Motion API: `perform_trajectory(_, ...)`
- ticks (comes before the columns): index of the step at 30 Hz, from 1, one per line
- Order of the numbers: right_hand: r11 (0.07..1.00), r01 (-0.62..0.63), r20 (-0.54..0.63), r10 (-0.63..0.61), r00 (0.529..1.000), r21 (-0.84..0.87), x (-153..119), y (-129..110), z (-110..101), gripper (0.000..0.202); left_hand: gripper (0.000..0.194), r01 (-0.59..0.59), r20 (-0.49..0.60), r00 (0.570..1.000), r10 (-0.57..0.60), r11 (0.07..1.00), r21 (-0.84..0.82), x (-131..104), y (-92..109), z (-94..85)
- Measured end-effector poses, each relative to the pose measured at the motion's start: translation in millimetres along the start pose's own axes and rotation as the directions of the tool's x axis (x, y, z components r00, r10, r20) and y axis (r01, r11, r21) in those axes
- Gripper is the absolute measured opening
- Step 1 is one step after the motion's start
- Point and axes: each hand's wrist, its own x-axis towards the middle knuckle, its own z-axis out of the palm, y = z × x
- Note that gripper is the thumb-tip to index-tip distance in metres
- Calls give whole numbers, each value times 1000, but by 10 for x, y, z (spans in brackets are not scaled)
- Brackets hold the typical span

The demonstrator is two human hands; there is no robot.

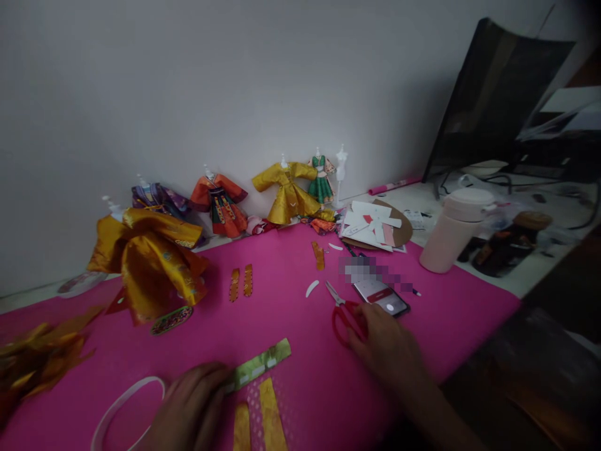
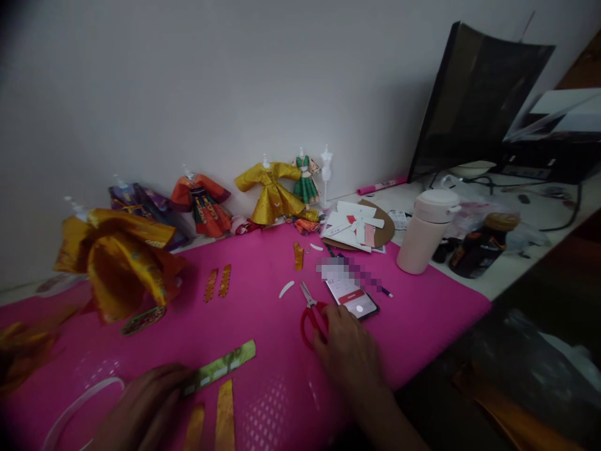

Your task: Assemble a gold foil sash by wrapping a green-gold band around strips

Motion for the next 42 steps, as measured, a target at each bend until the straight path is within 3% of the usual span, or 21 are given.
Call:
perform_trajectory(5, 999, 36, -8, -36, 999, -7, -8, 12, 3, 19, 21, -78, 71, 995, 76, 996, 38, 38, -25, -46)
perform_trajectory(10, 997, 80, -75, -81, 994, -11, -38, 19, -12, 17, 19, -134, 36, 991, 132, 990, 50, 63, 18, -61)
perform_trajectory(15, 960, 275, -138, -265, 954, 55, -108, -70, -18, 10, 18, -119, 61, 991, 117, 993, 23, 35, 42, -37)
perform_trajectory(19, 908, 406, -72, -400, 914, 105, -179, -220, 13, 12, 21, -103, 87, 991, 104, 995, -16, 20, 48, -22)
perform_trajectory(25, 860, 478, 82, -497, 864, 176, -281, -491, 70, 20, 20, -112, 59, 992, 116, 992, -64, 36, 84, -39)
perform_trajectory(31, 852, 481, 169, -515, 840, 206, -297, -677, 231, 21, 20, -69, 91, 992, 83, 987, -147, 57, 147, -87)
perform_trajectory(35, 868, 459, 163, -489, 857, 190, -255, -738, 302, 20, 20, -36, 105, 993, 58, 979, -199, 49, 173, -103)
perform_trajectory(42, 901, 384, 154, -416, 896, 199, -297, -790, 230, 18, 22, -9, 113, 993, 45, 954, -299, 39, 199, -137)
